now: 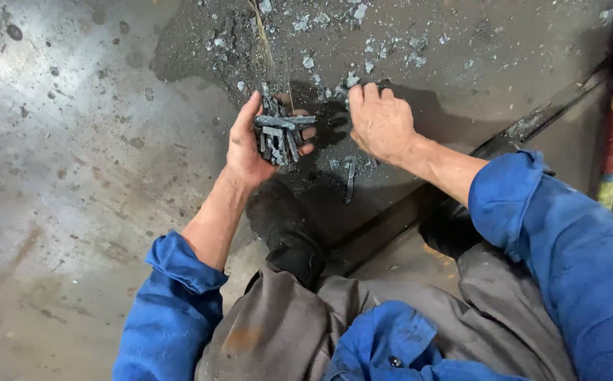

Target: Sweep metal scraps into a pile and collect them by hand.

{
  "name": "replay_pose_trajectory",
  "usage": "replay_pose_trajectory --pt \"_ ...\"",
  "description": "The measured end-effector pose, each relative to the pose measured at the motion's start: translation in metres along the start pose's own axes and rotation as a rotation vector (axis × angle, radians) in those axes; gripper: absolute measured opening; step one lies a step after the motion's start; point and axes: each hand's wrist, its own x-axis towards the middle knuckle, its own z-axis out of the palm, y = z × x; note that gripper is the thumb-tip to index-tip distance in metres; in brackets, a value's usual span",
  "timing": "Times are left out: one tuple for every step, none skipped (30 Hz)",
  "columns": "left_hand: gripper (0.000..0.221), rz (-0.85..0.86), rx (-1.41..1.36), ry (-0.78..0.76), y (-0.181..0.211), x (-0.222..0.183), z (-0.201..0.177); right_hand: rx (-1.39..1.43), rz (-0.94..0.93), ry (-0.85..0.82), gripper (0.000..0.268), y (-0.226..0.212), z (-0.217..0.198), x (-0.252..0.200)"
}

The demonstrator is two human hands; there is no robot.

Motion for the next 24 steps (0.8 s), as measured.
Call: replay_pose_trajectory --pt "0.052 -0.003 0.004 -0.006 -0.002 0.001 -0.001 0.032 0.027 -0.047 0.06 0.003 0.0 0.001" --pt "0.052 -0.007 0.008 -0.011 -0.004 0.002 -0.002 0.064 0.054 -0.094 0.052 0.005 0.0 0.002" --pt "0.052 -0.007 0.008 -0.012 -0.005 0.003 -0.003 0.064 0.055 -0.094 0.052 0.017 0.004 0.006" --pt "0.052 -0.03 0.005 -0.004 -0.007 0.005 -0.004 0.169 0.096 -0.131 0.041 0.029 0.008 0.009" --pt "0.052 -0.054 0.001 0.003 -0.009 0.007 -0.004 0.273 0.137 -0.169 0.03 0.042 0.012 0.013" --pt "0.052 -0.054 -0.001 0.001 -0.012 0.008 -0.005 0.271 0.137 -0.17 0.03 0.047 0.01 0.015" --pt "0.051 -0.066 -0.007 -0.021 -0.014 0.01 -0.005 0.396 0.148 -0.148 0.029 0.053 0.007 0.017" --pt "0.049 -0.078 -0.013 -0.043 -0.016 0.012 -0.006 0.52 0.158 -0.125 0.028 0.059 0.005 0.02" --pt "0.049 -0.074 -0.013 -0.045 -0.018 0.014 -0.004 0.517 0.155 -0.123 0.028 0.053 -0.021 0.022" --pt "0.051 -0.081 0.031 -0.044 -0.02 0.017 -0.002 0.622 0.26 -0.283 0.036 0.048 -0.046 0.025" --pt "0.053 -0.093 0.073 -0.038 -0.023 0.018 -0.002 0.728 0.365 -0.45 0.047 0.041 -0.07 0.025" --pt "0.053 -0.093 0.071 -0.035 -0.024 0.02 0.002 0.729 0.363 -0.453 0.047 0.032 -0.081 0.023" --pt "0.059 -0.099 0.089 -0.069 -0.026 0.022 0.006 0.799 0.355 -0.475 0.045 0.024 -0.092 0.021" --pt "0.065 -0.104 0.108 -0.102 -0.028 0.024 0.011 0.869 0.347 -0.496 0.044 0.016 -0.104 0.019" --pt "0.065 -0.107 0.108 -0.103 -0.029 0.025 0.014 0.87 0.35 -0.495 0.044 0.015 -0.099 0.017" --pt "0.061 -0.117 0.07 -0.109 -0.03 0.025 0.017 0.903 0.093 -0.378 0.048 0.015 -0.095 0.015" --pt "0.057 -0.128 0.033 -0.116 -0.03 0.025 0.02 0.925 -0.162 -0.256 0.053 0.014 -0.091 0.014" --pt "0.057 -0.131 0.036 -0.117 -0.029 0.025 0.021 0.927 -0.158 -0.254 0.053 0.022 -0.087 0.011" --pt "0.053 -0.114 0.038 -0.162 -0.029 0.023 0.02 0.95 -0.135 -0.228 0.05 0.029 -0.082 0.008" --pt "0.049 -0.097 0.041 -0.208 -0.028 0.022 0.019 0.972 -0.111 -0.203 0.047 0.036 -0.078 0.005" --pt "0.049 -0.094 0.04 -0.209 -0.023 0.019 0.02 0.97 -0.113 -0.202 0.047 0.042 -0.067 0.004" --pt "0.051 -0.1 0.079 -0.175 -0.018 0.017 0.02 0.885 0.065 -0.262 0.053 0.048 -0.057 0.002" --pt "0.053 -0.107 0.116 -0.138 -0.014 0.014 0.02 0.796 0.241 -0.321 0.061 0.054 -0.046 0.0" --pt "0.053 -0.105 0.114 -0.136 -0.01 0.011 0.02 0.795 0.238 -0.323 0.061 0.046 -0.044 -0.001"
